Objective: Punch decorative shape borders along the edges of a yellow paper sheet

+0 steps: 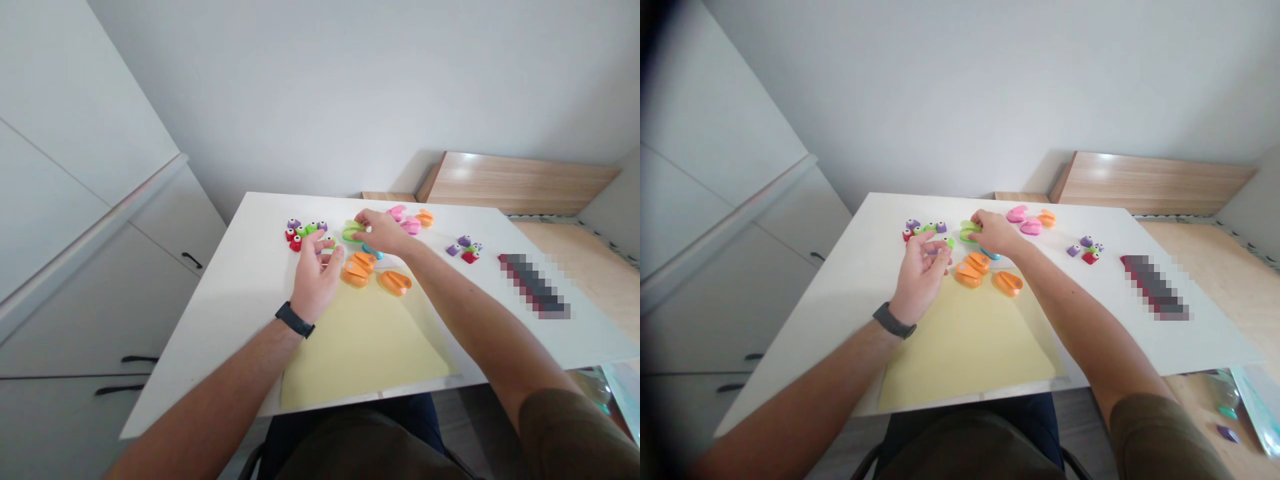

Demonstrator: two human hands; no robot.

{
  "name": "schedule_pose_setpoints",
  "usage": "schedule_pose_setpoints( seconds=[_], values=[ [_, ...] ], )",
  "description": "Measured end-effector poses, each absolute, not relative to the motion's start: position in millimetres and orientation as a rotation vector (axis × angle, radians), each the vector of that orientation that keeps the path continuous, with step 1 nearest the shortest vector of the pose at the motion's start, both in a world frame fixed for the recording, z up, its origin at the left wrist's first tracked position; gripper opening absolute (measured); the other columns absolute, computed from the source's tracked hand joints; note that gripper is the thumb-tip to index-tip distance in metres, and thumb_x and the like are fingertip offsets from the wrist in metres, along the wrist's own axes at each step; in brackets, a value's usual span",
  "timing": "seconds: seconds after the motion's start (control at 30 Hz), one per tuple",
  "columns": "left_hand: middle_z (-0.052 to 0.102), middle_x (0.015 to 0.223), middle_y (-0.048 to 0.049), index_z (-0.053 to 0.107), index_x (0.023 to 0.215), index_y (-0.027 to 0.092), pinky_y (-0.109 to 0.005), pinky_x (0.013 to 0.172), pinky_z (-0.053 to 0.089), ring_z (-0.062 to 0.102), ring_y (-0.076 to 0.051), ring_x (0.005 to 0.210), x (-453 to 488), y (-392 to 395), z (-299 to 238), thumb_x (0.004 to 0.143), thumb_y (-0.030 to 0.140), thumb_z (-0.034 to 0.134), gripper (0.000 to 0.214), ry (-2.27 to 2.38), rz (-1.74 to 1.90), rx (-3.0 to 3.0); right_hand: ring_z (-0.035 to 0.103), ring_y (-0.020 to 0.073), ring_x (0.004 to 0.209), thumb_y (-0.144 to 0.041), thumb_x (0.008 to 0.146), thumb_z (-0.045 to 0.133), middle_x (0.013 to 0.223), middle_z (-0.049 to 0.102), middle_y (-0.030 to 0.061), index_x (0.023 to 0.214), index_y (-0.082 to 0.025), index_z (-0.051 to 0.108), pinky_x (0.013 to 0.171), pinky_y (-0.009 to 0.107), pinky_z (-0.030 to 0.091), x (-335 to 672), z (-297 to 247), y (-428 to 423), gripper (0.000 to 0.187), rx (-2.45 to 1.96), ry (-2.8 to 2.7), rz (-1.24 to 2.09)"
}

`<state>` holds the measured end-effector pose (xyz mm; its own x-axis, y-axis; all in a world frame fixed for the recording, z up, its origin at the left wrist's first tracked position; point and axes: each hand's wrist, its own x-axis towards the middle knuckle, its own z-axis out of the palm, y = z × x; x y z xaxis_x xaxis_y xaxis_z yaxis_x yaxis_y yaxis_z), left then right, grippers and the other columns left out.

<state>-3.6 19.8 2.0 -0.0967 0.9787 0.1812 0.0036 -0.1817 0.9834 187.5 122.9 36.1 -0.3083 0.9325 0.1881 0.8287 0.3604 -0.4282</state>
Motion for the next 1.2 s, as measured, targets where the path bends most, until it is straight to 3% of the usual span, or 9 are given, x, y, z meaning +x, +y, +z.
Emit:
schedule_pose_setpoints(
  seconds=[0.2, 0.4, 0.53, 0.63, 0.8, 0.93, 1.2],
  values=[
    [0.064, 0.124, -0.0125, 0.045, 0.134, 0.021, -0.028, 0.063, 0.057, 0.069, -0.015, 0.08, -2.8, 18.1, 2.1, 0.092, 0.041, 0.068, 0.052, 1.195, 1.373, 1.321, 0.07, 0.0192, 0.09, -0.022, 0.084, 0.073, 0.1, 0.077, 0.0067, 0.105, -0.018, 0.069, 0.082, 0.031, 0.052, 185.8, 25.5, 132.1, 0.022, -1.598, -2.26, 0.398],
    [0.064, 0.125, -0.0129, 0.047, 0.134, 0.02, -0.028, 0.064, 0.057, 0.069, -0.015, 0.08, -2.5, 16.5, 2.8, 0.093, 0.042, 0.068, 0.051, 1.208, 1.353, 1.338, 0.07, 0.0262, 0.098, -0.046, 0.08, 0.077, 0.115, 0.075, 0.0133, 0.12, -0.015, 0.068, 0.081, 0.034, 0.051, 206.4, 27.2, 115.8, 0.051, -1.713, -2.302, 0.263],
    [0.064, 0.123, -0.0123, 0.049, 0.132, 0.02, -0.026, 0.063, 0.057, 0.069, -0.014, 0.079, -1.6, 15.8, 2.7, 0.093, 0.043, 0.068, 0.05, 1.204, 1.342, 1.33, 0.069, 0.0251, 0.086, -0.041, 0.085, 0.071, 0.098, 0.077, 0.0108, 0.103, -0.017, 0.075, 0.074, 0.034, 0.047, 221.7, 28.2, 100.8, 0.03, -1.756, -2.369, 0.222],
    [0.065, 0.12, -0.0114, 0.052, 0.128, 0.019, -0.025, 0.062, 0.057, 0.068, -0.013, 0.077, -0.8, 15.1, 4.3, 0.091, 0.043, 0.07, 0.047, 1.179, 1.34, 1.324, 0.065, 0.021, 0.08, -0.037, 0.088, 0.068, 0.093, 0.076, 0.0086, 0.101, -0.017, 0.075, 0.072, 0.034, 0.046, 227.4, 31.4, 88.7, 0.025, -1.662, -2.137, 0.283],
    [0.065, 0.12, -0.0115, 0.056, 0.129, 0.02, -0.026, 0.063, 0.059, 0.067, -0.013, 0.076, 1.3, 7.9, 12.7, 0.088, 0.041, 0.074, 0.05, 1.076, 1.354, 1.401, 0.058, 0.0152, 0.069, -0.047, 0.091, 0.068, 0.084, 0.069, 0.0025, 0.106, -0.019, 0.071, 0.066, 0.031, 0.046, 220.7, 51.4, 55.1, 0.032, -1.226, -1.538, 0.914],
    [0.063, 0.128, -0.0126, 0.054, 0.139, 0.023, -0.028, 0.066, 0.059, 0.069, -0.015, 0.082, 3.1, -1.1, 17.3, 0.081, 0.039, 0.082, 0.066, 0.958, 1.308, 1.532, 0.056, 0.0144, 0.068, -0.049, 0.092, 0.069, 0.081, 0.065, 0.0017, 0.105, -0.021, 0.073, 0.065, 0.03, 0.046, 206.9, 63.6, 24.7, 0.031, -0.977, -1.342, 1.342],
    [0.068, 0.119, -0.0101, 0.052, 0.142, 0.025, -0.033, 0.071, 0.059, 0.068, -0.018, 0.081, 3.9, -7.3, 21.0, 0.077, 0.038, 0.087, 0.075, 0.867, 1.232, 1.546, 0.055, 0.0141, 0.069, -0.048, 0.093, 0.068, 0.079, 0.063, 0.0011, 0.097, -0.021, 0.073, 0.073, 0.031, 0.049, 198.8, 59.3, 9.3, 0.027, -0.896, -1.266, 1.594]
  ],
)
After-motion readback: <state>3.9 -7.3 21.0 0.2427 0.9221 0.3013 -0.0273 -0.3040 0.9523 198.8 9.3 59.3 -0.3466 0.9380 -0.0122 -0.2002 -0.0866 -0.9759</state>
